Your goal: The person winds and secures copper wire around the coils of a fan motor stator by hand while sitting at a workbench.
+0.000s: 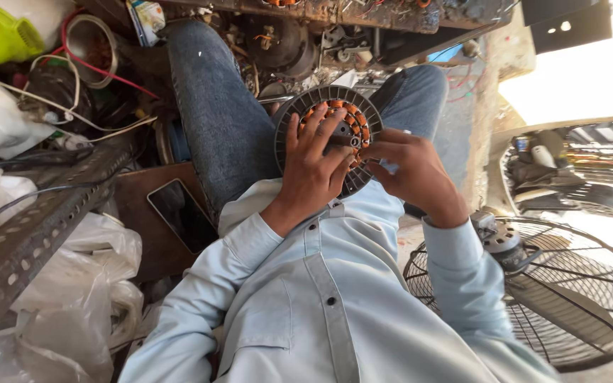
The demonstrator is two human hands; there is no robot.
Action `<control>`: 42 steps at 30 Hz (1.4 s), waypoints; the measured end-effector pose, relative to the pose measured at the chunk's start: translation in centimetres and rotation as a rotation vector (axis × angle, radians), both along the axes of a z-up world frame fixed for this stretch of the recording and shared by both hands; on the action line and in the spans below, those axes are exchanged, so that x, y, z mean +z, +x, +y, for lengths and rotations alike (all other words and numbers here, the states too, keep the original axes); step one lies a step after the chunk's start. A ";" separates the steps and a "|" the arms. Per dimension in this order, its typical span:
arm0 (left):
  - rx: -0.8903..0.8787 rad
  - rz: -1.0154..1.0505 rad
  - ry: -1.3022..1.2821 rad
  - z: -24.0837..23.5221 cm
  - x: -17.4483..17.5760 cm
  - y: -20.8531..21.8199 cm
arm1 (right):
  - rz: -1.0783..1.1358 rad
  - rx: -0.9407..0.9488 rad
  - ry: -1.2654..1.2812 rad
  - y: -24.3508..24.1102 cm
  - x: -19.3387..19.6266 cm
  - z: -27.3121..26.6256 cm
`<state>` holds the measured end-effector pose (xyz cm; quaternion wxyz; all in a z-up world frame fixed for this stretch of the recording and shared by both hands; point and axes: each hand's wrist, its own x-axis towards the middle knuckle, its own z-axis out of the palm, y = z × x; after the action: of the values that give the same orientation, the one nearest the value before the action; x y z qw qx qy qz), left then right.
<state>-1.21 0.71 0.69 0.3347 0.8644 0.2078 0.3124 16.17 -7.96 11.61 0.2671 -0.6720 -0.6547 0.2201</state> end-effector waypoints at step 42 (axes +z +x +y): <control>-0.062 0.032 -0.058 0.2 -0.4 -0.1 | -0.509 0.492 0.131 3.9 -4.1 -0.1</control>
<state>-1.30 0.90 0.33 0.3656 0.8652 0.1953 0.2822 20.11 -8.03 7.51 0.0769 -0.5090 -0.8552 0.0610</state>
